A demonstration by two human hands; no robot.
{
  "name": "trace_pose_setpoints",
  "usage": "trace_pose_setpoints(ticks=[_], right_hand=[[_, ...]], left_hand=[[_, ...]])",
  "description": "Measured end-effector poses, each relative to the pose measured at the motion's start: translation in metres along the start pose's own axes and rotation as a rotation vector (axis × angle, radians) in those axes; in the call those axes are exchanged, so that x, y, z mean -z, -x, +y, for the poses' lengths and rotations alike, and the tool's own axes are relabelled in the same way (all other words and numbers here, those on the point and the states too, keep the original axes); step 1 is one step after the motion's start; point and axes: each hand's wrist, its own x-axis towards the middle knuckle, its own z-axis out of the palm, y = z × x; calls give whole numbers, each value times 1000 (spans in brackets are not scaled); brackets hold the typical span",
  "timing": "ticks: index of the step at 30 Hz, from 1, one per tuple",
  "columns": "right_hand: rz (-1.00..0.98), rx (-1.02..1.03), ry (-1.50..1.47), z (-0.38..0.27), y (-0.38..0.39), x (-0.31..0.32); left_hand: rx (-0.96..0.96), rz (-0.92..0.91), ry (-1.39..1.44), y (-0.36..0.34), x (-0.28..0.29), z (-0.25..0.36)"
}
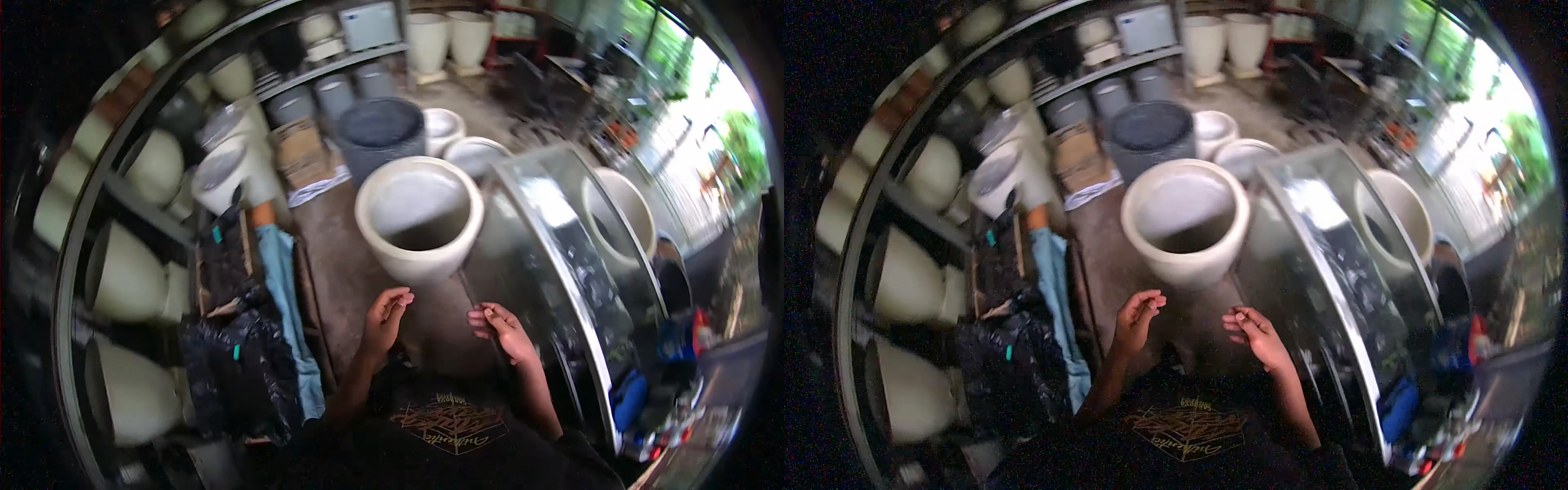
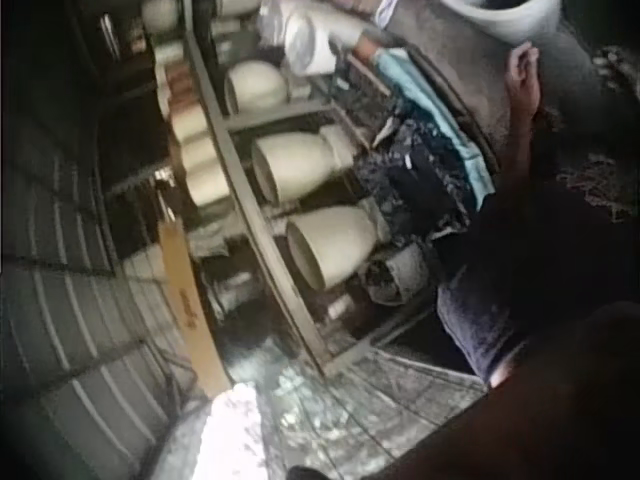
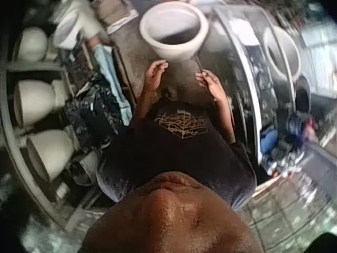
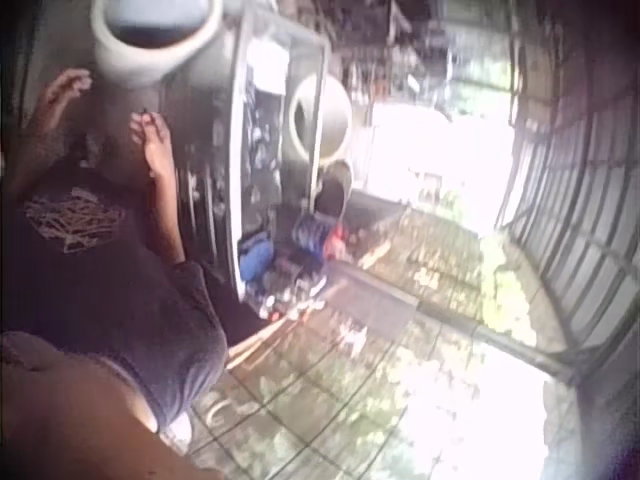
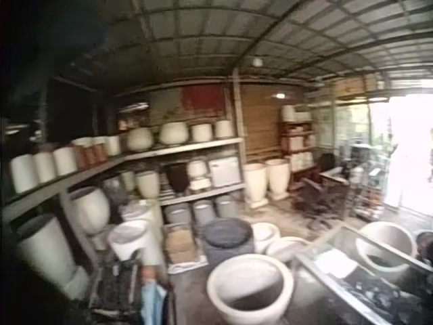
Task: The person wipes the glass top of a display cabinet with a blue cloth. They then move to a shelf area, open a plastic bag, and use a small green trowel to scoop dark soil from a large container into the bag.
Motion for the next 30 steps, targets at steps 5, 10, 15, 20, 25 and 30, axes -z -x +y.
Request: trace_pose_setpoints(ticks=[5, 10, 15, 20, 25, 30], right_hand=[[-314, -32, 58, -1, -94, -100], [-525, -138, 198, -4, -153, -197], [-722, -133, 269, -13, -197, -249], [-726, -109, 214, -19, -261, -273], [-644, -121, 163, -38, -337, -291], [-631, -121, 54, -46, -430, -314]], left_hand=[[38, 280, 56, 28, 91, 8], [5, 380, -4, 57, 161, -7], [-68, 492, 180, 76, 204, -21], [41, 611, 390, 46, 240, -30], [9, 565, 379, -26, 275, -8], [75, 550, 69, -121, 329, 2]])
